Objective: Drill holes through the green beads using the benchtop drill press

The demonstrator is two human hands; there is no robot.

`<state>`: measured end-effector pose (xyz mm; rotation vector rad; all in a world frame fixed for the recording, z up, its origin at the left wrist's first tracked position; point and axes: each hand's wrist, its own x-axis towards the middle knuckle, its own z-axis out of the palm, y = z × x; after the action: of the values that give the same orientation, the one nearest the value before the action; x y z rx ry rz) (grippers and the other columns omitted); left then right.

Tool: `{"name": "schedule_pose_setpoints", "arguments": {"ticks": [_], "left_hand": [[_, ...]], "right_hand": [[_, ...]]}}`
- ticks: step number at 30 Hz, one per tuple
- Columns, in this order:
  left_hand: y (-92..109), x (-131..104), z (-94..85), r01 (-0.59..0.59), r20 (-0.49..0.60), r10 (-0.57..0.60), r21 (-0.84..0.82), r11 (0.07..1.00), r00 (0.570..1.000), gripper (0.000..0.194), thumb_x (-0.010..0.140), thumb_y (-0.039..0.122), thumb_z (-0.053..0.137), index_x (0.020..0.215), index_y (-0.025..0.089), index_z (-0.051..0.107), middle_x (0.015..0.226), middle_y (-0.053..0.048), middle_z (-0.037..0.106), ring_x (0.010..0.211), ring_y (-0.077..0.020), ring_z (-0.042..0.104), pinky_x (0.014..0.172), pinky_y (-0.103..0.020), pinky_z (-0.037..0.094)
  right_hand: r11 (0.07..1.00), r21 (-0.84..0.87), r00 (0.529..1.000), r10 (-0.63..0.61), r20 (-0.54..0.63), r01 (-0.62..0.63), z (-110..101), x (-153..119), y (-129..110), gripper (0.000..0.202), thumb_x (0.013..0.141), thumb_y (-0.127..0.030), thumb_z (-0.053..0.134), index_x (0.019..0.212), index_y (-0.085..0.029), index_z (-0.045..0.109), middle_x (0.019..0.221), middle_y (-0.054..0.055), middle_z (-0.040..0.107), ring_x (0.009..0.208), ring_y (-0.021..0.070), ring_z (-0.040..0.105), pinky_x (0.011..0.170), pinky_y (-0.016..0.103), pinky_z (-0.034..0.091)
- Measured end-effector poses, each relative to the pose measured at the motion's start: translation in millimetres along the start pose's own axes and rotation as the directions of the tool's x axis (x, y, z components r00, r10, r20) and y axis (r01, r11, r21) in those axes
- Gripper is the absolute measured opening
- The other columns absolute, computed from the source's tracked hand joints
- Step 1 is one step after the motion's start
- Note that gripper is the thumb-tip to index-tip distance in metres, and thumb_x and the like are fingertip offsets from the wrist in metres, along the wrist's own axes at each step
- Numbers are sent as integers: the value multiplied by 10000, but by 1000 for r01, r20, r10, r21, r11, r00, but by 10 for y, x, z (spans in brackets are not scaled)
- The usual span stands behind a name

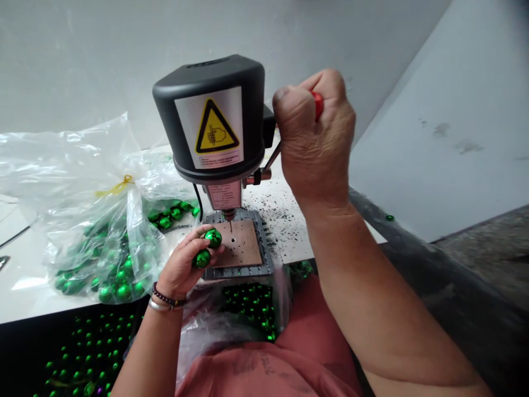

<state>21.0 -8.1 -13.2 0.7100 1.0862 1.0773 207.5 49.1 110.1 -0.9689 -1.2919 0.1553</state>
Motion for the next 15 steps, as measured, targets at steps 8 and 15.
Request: {"name": "schedule_pose_setpoints", "arguments": {"ticks": [8,15], "left_hand": [[-85,54,93,-151,-107,188,287,946,976,459,621,295,732,1012,185,518,768,27,608,611,-66,551,542,-175,409],[-57,-9,48,-36,-35,37,42,998,999,389,657,279,659,1009,182,524,829,-10,611,707,-131,626,559,-208,454]], "right_hand": [[1000,8,1000,-4,2,4,15,40,24,273,810,-405,403,678,-181,318,605,-56,290,597,38,261,589,183,272],[997,-60,999,51,17,-49,126,232,123,333,793,-428,406,617,-175,277,575,-61,222,572,29,212,547,184,211]]}}
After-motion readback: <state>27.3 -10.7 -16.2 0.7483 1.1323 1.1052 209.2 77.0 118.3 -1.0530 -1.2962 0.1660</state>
